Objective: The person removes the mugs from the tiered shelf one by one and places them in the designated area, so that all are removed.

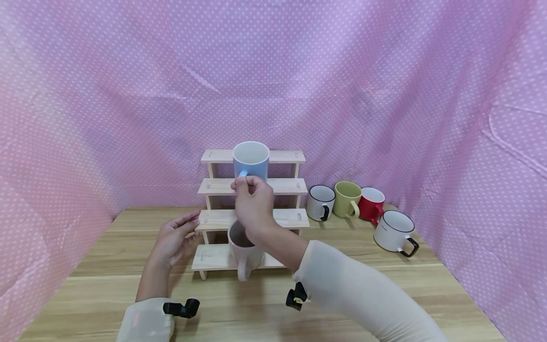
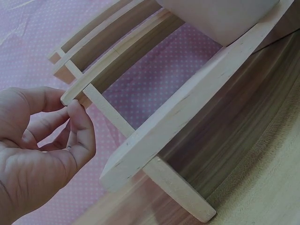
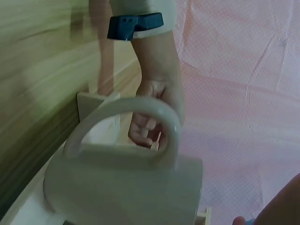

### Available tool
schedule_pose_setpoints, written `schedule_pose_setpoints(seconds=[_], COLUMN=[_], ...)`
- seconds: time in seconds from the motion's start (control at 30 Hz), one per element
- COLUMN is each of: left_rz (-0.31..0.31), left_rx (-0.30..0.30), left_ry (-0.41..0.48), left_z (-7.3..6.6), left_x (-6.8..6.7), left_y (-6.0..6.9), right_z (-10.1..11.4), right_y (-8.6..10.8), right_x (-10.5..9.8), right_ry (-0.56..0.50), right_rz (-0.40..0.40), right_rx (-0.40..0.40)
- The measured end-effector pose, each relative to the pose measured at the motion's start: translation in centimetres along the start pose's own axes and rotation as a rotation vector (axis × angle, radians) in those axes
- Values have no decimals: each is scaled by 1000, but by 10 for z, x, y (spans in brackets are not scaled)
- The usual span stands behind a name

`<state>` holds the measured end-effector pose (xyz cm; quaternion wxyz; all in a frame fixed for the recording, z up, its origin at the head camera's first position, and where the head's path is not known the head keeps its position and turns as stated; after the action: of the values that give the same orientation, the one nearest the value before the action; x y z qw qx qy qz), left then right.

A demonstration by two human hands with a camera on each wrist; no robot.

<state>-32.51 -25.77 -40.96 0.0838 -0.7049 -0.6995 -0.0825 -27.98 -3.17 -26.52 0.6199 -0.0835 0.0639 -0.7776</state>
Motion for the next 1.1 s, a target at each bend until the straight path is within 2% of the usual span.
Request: schedule_pose_setpoints(seconds=[0.43, 0.67, 0.83, 1.1], left_rz=[-9, -8, -11, -12], left_rx=[-7, -5, -8, 0], left_ry=[17, 20, 16, 7], left_z=[1, 1, 1, 1], left_x=[2, 3, 2, 1], left_y=[1, 2, 1, 0], right_z=[-2, -7, -10, -20], right_y=[-38, -57, -66, -74], right_x=[-60, -103, -137, -189], right_ry=[38, -15, 3, 51], right_rz=[-97, -120, -157, -224], right_rx=[-39, -52, -58, -6])
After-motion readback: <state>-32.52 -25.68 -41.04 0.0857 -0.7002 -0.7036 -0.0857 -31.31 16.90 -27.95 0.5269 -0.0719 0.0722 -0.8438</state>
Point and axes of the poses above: each hand's wrist, its own y-axis away from the middle knuckle, its own x-axis out of the palm, z = x × y, the point moved 5 cm from there along -y, towards the middle knuckle, and after that the axes turned 3 degrees about -z, right-handed, at the moved point
